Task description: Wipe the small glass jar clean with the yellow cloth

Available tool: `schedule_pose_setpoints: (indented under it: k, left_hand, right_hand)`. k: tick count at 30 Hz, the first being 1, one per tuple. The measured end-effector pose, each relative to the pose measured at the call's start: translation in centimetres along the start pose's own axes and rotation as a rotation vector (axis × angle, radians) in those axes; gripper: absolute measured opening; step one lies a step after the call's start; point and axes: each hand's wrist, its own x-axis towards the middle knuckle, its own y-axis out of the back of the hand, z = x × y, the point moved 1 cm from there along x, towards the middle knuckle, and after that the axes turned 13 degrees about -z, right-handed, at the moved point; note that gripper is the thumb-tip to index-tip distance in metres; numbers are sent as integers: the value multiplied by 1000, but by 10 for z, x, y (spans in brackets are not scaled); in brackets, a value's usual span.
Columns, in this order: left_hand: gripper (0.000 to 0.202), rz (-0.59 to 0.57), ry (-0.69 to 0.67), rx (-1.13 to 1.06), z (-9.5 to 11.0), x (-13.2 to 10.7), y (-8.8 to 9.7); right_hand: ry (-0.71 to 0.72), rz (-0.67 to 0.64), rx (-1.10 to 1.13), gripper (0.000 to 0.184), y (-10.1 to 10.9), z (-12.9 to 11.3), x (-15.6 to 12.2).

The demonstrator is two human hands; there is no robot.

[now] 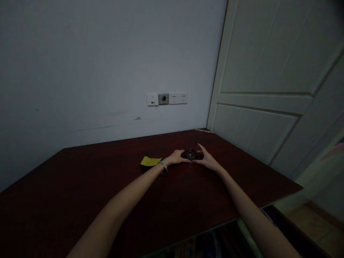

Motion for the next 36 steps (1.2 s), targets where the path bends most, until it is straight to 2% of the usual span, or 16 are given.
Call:
schedule_pose_setpoints:
  k: [5,9,13,17,23,28,31,36]
  left_hand:
    - [51,-31,7,48,5,-2,2]
    - [47,-47,2,104,12,-8,9]
    - [45,-43,-17,160,20,-23,26]
    - [49,-24,-15,219,24,-50,51]
    - [59,20,67,280,16,-122,93]
    - [52,20,148,311,3,-194,124]
    - [58,35,227,319,-10,-237,132]
    - [56,44,355,307,-33,-307,135]
  right_hand:
    - [15,12,50,108,-3,8,4]
    - [31,30,79,106,-7,4,5]
    - [71,57,103,103,-14,-16,8]
    - [133,61,117,100,-30,-49,13]
    - [217,67,19,95,-73,-107,31]
    - [265,-52,39,99,-126,-151,57]
    - [287,-133,55,102,-163,-172,71]
    - [309,-280,86,104,-227,-197,85]
